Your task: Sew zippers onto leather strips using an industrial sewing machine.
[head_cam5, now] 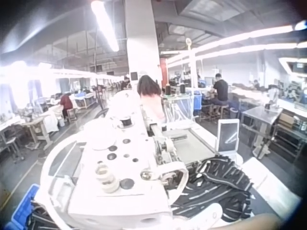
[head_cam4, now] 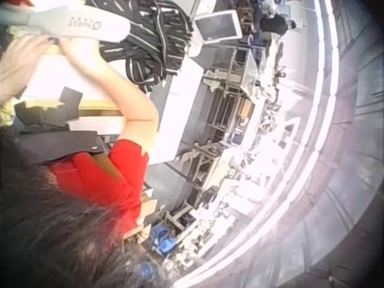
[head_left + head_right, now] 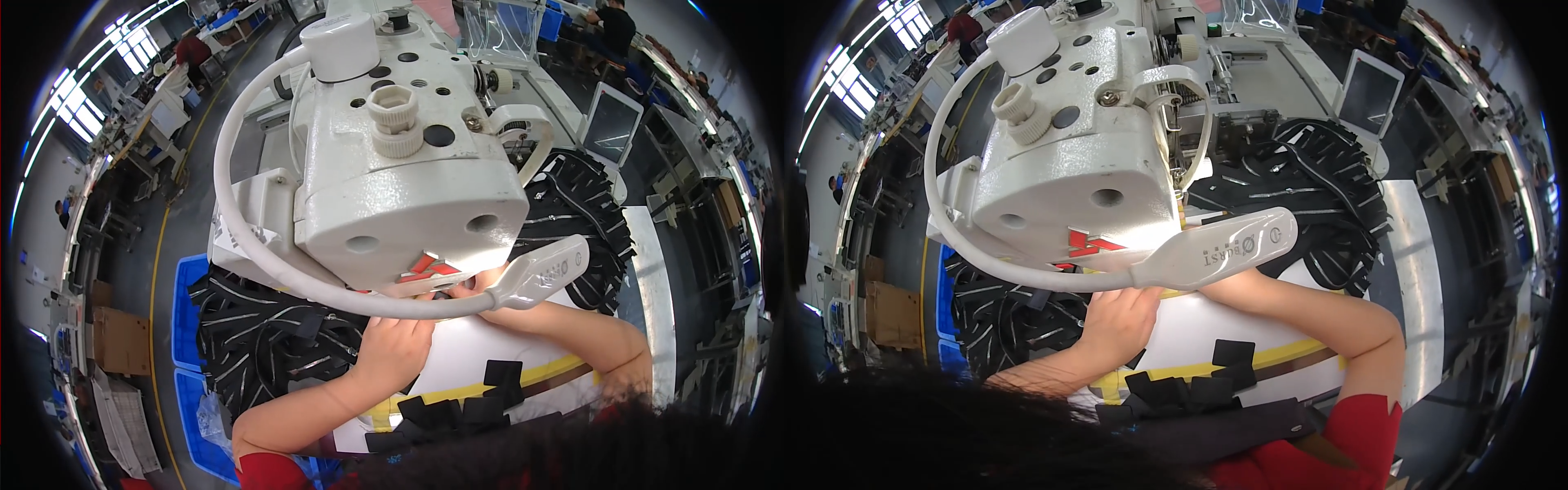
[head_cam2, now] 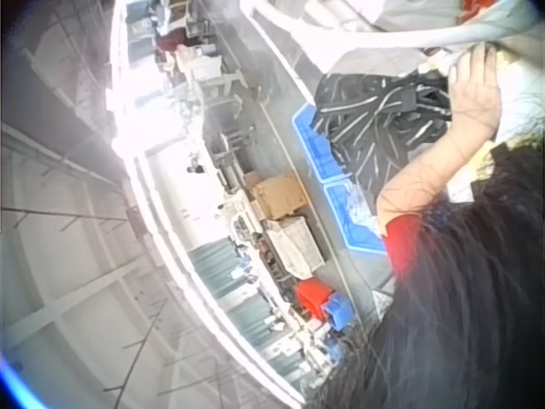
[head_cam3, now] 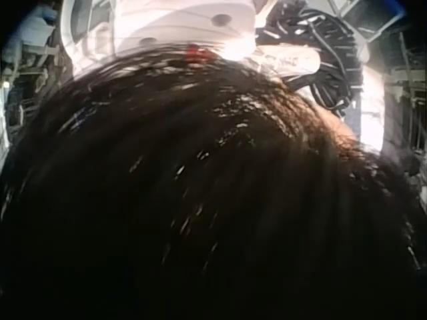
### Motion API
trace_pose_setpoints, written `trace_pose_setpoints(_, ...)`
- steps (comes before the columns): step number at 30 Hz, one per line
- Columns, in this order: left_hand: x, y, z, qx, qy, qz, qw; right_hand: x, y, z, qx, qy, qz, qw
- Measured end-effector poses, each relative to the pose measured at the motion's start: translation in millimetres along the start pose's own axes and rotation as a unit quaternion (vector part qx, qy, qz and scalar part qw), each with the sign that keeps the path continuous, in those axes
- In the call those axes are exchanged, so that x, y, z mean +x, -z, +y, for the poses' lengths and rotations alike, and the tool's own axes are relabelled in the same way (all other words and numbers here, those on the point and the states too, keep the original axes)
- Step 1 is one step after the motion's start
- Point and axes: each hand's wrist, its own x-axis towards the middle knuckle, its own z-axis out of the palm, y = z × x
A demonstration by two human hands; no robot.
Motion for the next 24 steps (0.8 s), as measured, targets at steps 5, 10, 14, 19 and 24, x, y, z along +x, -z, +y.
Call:
trace_pose_setpoints(5, 4.5, 6.4, 2.6, 0.009, 0.0, -0.05, 0.999, 0.9, -7.6, 0.3, -0.155, 0.018, 0.023, 0.988)
trace_pose_setpoints(10, 8.9, 7.4, -1.7, 0.015, -0.018, -0.091, 0.996, -11.4, -13.3, 35.8, -0.192, 0.075, 0.021, 0.978)
trace_pose_setpoints(14, 16.1, 12.7, -2.5, 0.009, -0.026, -0.103, 0.994, -27.0, -0.8, 30.6, -0.203, 0.135, 0.072, 0.967)
trace_pose_setpoints(19, 13.1, 9.1, -1.1, 0.008, -0.008, -0.083, 0.996, -28.4, -9.7, 19.1, -0.221, 0.157, 0.058, 0.961)
trace_pose_setpoints(24, 12.8, 6.7, -1.3, 0.002, -0.001, -0.058, 0.998, -34.7, -18.3, 23.6, -0.208, 0.176, 0.075, 0.959)
